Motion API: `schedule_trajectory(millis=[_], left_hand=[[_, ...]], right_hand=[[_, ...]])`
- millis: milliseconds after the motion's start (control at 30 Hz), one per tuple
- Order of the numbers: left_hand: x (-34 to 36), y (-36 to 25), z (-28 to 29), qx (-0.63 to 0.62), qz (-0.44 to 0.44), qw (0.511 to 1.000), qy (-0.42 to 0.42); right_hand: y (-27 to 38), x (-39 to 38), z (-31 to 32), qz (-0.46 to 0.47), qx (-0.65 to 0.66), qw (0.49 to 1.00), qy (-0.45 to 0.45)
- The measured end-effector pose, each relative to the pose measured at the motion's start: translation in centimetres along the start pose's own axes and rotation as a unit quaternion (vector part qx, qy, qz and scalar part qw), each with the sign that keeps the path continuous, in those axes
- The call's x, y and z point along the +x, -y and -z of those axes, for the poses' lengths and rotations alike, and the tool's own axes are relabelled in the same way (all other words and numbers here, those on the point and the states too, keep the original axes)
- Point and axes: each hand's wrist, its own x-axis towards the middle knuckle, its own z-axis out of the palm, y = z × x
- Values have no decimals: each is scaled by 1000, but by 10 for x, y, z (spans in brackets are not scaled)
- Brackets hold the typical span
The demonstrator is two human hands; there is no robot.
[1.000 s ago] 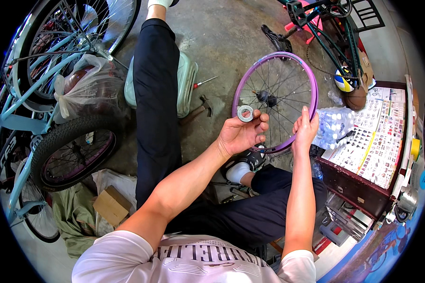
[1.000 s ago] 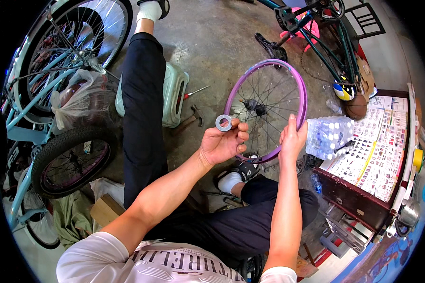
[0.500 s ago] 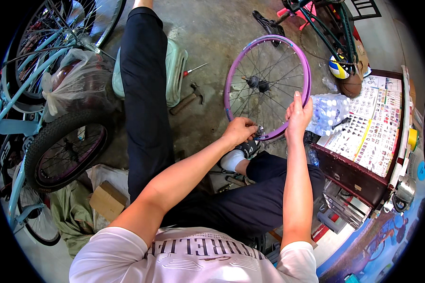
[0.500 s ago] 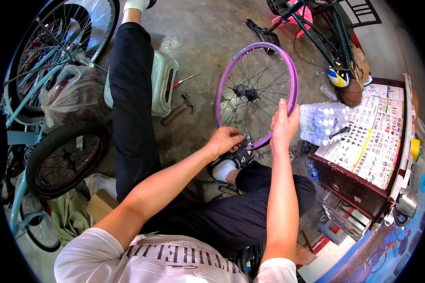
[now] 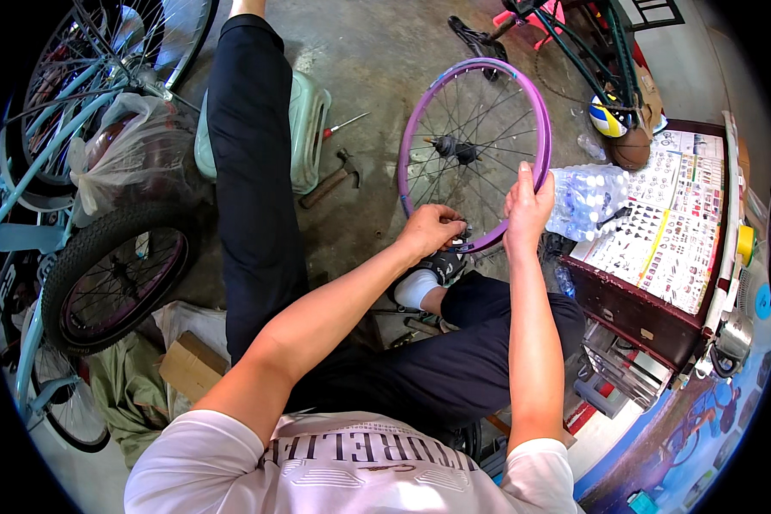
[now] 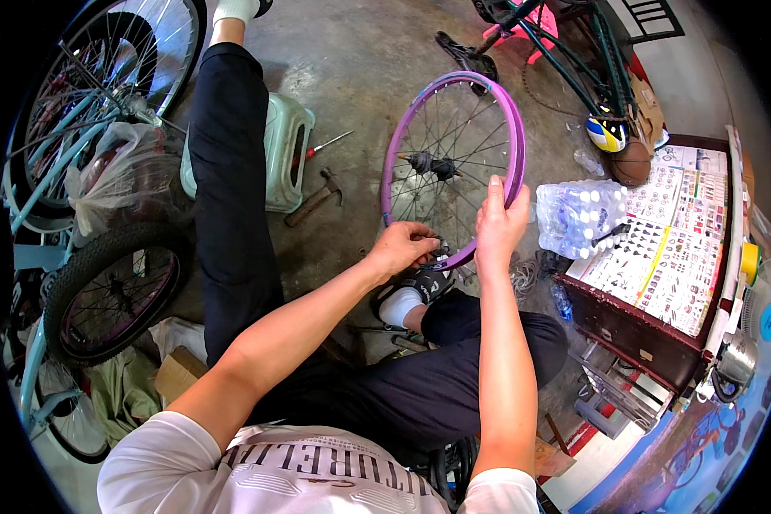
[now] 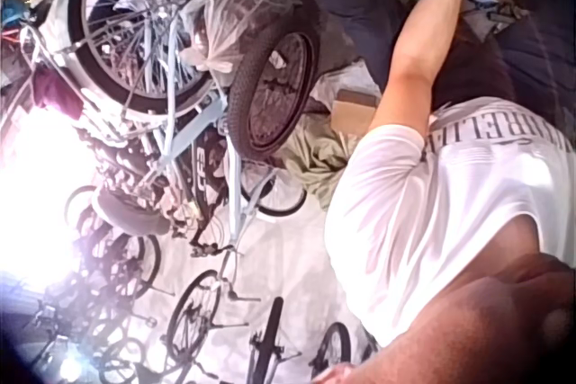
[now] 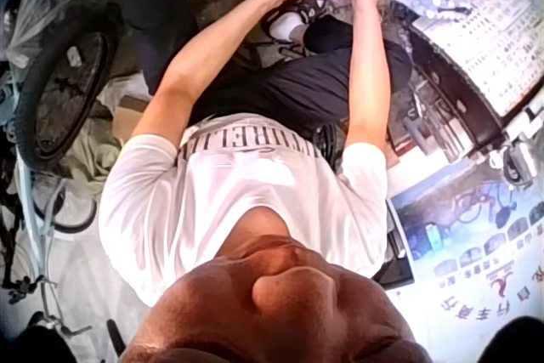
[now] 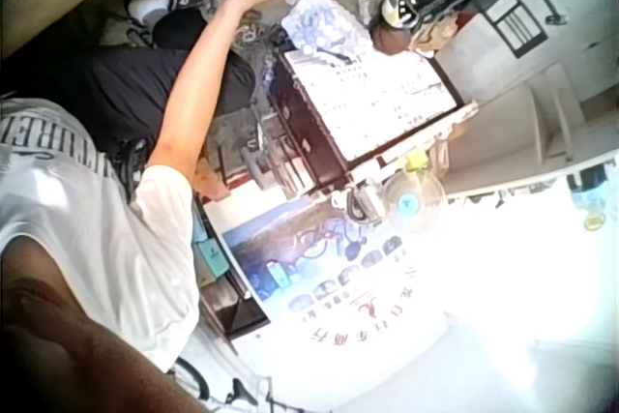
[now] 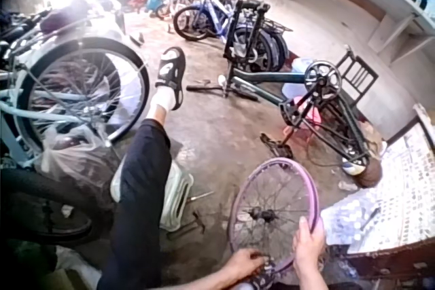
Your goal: The person cleans a bicycle wheel hub by hand and replaces internal components.
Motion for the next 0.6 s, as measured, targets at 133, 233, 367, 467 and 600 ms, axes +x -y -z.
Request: schedule_trajectory(millis=[133, 233, 367, 467, 600], left_hand=[[-3, -5, -1, 20, -8, 1000, -1], [0, -1, 4, -35, -3, 999, 40], [-2, 1, 2, -74, 13, 996, 43], [-4, -2, 2, -91, 26, 994, 52], [1, 1, 2, -95, 33, 993, 53]], right_hand=[[3, -2, 0, 0, -4, 1000, 1], [0, 1, 3, -1, 26, 1000, 11], [1, 2, 5, -12, 7, 1000, -3], [0, 2, 6, -15, 7, 1000, -12], [0, -1, 7, -18, 5, 1000, -11]])
